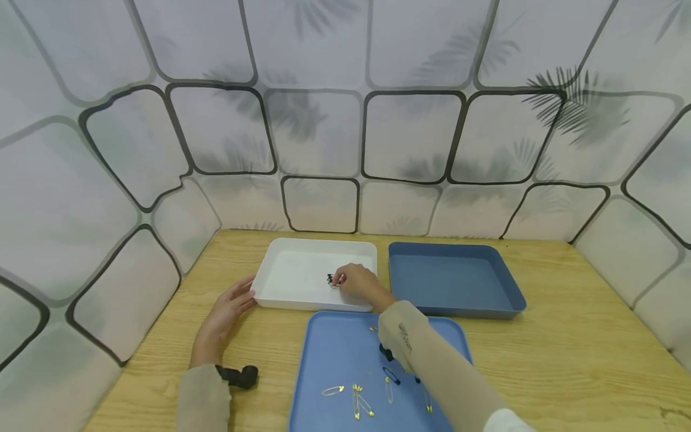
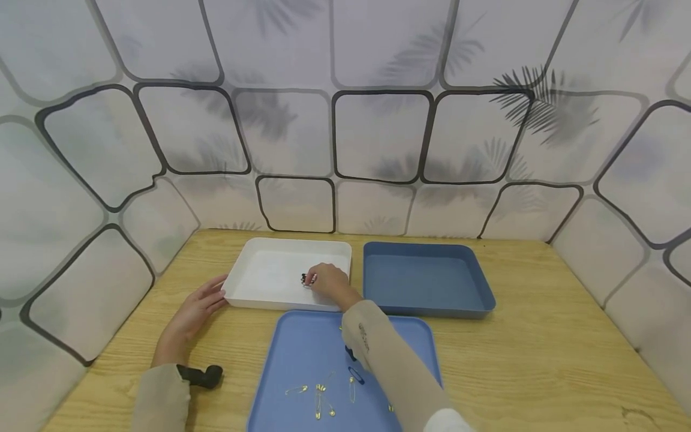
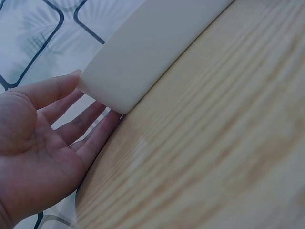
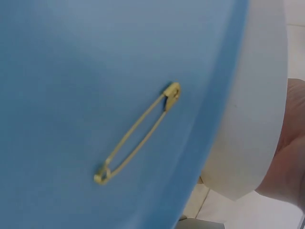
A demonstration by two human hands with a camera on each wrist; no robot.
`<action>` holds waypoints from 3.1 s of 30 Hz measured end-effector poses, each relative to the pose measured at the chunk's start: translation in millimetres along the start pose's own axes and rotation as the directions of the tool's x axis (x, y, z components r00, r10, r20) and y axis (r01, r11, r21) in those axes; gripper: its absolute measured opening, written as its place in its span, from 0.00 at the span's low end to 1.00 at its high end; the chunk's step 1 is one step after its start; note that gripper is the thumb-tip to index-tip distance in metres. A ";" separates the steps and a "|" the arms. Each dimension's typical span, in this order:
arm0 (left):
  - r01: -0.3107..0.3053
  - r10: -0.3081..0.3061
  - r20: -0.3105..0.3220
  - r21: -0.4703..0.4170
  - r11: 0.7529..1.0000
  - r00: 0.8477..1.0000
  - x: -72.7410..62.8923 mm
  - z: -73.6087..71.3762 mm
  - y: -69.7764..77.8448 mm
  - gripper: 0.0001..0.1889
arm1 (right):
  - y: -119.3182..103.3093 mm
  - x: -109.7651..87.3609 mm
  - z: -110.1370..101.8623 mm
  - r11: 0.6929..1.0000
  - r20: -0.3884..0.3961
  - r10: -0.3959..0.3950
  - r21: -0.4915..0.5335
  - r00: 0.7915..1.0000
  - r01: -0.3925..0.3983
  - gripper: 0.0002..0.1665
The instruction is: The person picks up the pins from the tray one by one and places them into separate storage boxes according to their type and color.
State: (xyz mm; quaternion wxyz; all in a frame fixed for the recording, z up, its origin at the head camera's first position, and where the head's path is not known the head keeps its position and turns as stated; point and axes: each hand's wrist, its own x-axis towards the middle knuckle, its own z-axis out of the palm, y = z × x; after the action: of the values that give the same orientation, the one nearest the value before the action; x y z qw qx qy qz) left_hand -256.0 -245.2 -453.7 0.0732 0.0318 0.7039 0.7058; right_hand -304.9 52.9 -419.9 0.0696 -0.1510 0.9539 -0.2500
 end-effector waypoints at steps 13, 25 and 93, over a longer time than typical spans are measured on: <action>-0.006 0.006 -0.001 0.015 1.000 1.000 0.5 0.3 0.5 0.28 | 0.4 4.7 7.6 1.000 0.006 -0.011 -0.005 1.000 0.011 0.13; 0.005 -0.005 0.000 0.000 1.000 1.000 1.4 -0.1 0.2 0.27 | -1.0 6.7 2.5 1.000 0.013 -0.006 -0.018 1.000 0.007 0.10; 0.016 -0.016 -0.005 -0.016 1.000 1.000 -1.7 1.6 -1.9 0.27 | 79.2 -217.4 -53.0 0.966 0.025 -0.233 0.126 0.972 0.228 0.09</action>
State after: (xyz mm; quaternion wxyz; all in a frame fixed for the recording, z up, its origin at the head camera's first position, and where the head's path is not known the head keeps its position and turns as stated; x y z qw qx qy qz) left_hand -254.0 -243.9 -455.5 0.0774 0.0237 0.6986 0.7110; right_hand -130.6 212.9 -401.0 0.0680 -0.2612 0.9112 -0.3111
